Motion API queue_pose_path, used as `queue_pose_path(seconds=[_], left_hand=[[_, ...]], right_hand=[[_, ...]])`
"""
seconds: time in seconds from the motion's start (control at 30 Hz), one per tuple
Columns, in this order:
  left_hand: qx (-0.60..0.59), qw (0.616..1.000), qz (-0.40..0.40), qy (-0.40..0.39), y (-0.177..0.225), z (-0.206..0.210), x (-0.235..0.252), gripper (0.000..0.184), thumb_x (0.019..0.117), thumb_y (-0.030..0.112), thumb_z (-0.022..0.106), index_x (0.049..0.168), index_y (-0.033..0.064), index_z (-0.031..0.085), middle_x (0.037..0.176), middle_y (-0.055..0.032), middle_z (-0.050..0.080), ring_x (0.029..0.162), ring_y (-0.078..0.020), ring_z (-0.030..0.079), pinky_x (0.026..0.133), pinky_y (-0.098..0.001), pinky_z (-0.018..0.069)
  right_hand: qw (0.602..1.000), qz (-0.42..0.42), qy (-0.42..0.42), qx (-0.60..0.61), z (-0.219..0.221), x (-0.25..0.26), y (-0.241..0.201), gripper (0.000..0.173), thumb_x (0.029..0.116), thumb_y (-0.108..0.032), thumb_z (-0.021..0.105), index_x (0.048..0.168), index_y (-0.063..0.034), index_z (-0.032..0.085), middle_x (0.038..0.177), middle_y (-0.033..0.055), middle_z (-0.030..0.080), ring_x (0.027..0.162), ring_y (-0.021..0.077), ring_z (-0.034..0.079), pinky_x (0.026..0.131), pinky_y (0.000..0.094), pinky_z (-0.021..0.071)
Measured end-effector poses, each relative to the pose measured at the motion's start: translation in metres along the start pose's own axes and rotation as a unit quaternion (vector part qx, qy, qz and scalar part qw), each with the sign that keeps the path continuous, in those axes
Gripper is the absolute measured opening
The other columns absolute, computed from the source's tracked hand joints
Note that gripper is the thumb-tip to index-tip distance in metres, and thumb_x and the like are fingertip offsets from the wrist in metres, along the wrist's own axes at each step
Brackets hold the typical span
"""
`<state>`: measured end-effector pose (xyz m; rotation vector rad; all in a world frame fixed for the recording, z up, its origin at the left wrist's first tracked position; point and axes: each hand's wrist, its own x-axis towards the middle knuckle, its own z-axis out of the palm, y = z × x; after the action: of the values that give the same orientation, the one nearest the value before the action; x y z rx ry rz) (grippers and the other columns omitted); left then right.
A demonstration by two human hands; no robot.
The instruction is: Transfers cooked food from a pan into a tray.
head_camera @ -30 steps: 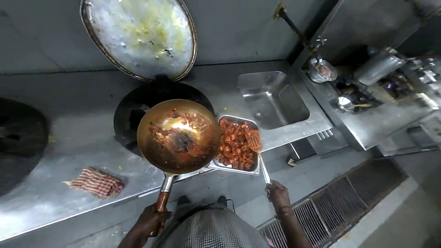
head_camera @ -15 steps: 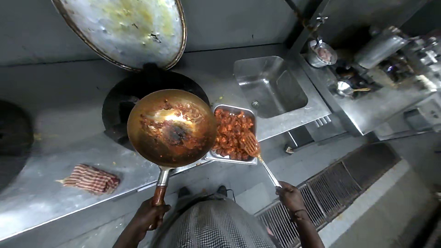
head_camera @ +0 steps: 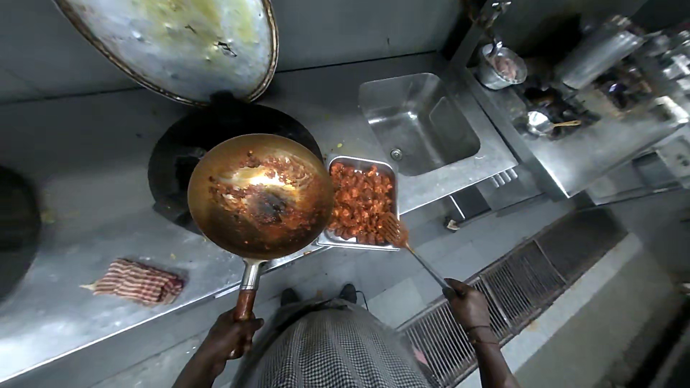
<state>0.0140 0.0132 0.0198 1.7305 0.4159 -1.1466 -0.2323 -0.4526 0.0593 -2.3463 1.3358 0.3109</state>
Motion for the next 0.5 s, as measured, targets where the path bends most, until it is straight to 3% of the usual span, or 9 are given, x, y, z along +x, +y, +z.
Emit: queue_pose_path(seconds=[0.17, 0.33, 0.5], left_hand=[[-0.007, 1.0, 0.004, 0.001, -0.001, -0.001, 0.0, 0.018, 0.0894, 0.003, 0.07, 0.096, 0.0043, 0.053, 0.061, -0.0034, 0.054, 0.043, -0.0124, 0.053, 0.041, -0.0259, 0.0494], [-0.004, 1.0, 0.005, 0.003, -0.001, -0.001, 0.001, 0.018, 0.0899, 0.002, 0.069, 0.096, 0.0048, 0.053, 0.062, -0.003, 0.054, 0.044, -0.0121, 0.053, 0.042, -0.0257, 0.0496], [-0.007, 1.0, 0.004, 0.001, -0.002, 0.0, 0.001, 0.019, 0.089, 0.002, 0.07, 0.096, 0.0045, 0.053, 0.061, -0.0035, 0.053, 0.043, -0.0124, 0.053, 0.041, -0.026, 0.0491]], right_hand=[[0.995, -0.039, 0.041, -0.087, -0.006, -0.003, -0.01, 0.026, 0.1016, -0.025, 0.063, 0.125, -0.023, 0.076, 0.112, 0.009, 0.076, 0.1, 0.0324, 0.073, 0.087, 0.0595, 0.0557], [0.986, -0.077, 0.076, -0.13, -0.011, -0.004, -0.014, 0.026, 0.1006, -0.021, 0.063, 0.122, -0.0251, 0.077, 0.108, 0.008, 0.076, 0.095, 0.0333, 0.073, 0.078, 0.0593, 0.0566], [0.981, -0.099, 0.09, -0.141, -0.015, -0.005, -0.018, 0.025, 0.0992, -0.018, 0.065, 0.119, -0.0242, 0.078, 0.107, 0.0089, 0.076, 0.093, 0.0338, 0.073, 0.076, 0.0588, 0.057]])
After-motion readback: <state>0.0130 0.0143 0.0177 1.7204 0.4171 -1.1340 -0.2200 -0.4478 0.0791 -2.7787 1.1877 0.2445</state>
